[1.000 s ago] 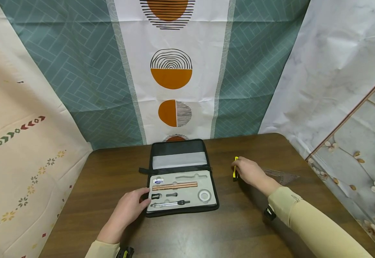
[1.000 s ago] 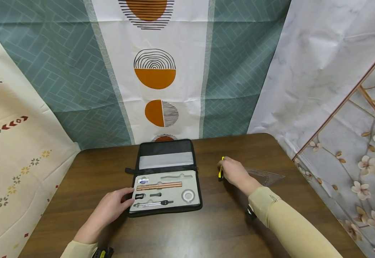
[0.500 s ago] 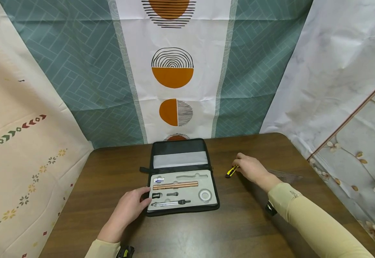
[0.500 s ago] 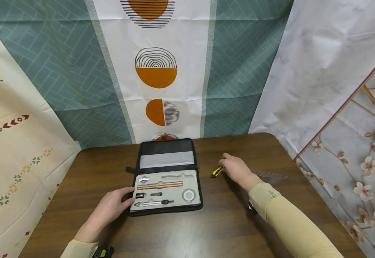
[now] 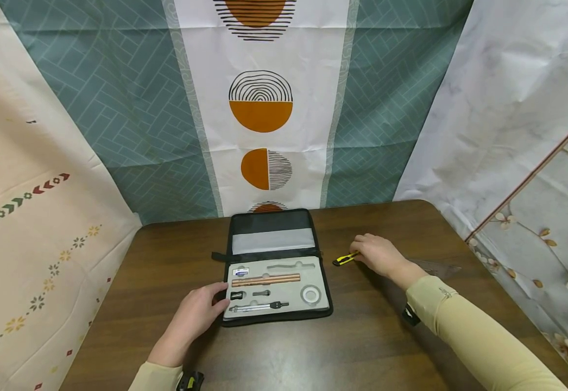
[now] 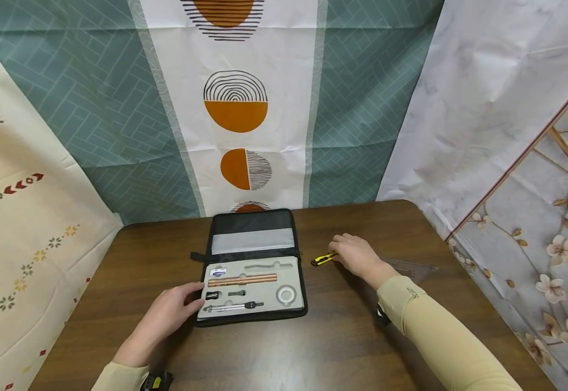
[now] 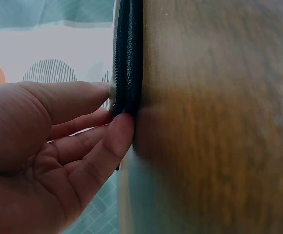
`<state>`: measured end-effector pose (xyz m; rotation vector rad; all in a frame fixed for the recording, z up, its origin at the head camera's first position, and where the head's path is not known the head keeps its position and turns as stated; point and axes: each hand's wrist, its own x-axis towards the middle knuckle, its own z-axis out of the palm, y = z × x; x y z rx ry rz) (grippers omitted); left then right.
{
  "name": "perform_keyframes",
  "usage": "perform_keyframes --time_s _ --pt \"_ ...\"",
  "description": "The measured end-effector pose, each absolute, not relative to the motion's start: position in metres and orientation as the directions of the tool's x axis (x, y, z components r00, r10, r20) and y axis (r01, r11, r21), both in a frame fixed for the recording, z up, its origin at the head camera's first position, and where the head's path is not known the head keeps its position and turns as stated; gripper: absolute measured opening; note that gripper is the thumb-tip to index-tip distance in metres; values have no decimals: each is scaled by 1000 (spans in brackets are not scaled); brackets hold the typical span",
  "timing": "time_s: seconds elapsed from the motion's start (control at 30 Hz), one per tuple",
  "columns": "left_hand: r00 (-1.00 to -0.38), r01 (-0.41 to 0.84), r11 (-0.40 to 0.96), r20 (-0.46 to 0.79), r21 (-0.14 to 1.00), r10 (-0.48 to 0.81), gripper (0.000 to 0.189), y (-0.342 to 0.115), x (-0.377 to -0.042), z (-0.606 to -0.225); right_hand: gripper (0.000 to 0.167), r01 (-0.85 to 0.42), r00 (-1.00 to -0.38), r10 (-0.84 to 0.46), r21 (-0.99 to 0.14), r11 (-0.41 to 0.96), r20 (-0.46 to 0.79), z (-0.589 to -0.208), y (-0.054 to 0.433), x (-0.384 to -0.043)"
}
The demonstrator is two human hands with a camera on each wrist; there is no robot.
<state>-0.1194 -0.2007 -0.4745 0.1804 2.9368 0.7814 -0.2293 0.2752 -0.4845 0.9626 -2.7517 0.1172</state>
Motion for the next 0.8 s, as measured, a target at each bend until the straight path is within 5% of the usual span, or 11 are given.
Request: perform_keyframes --time_s 0.8 --pt "-988 89 866 -65 492 139 43 -201 -120 -475 19 -566 -808 -534 -75 821 247 -474 266 -226"
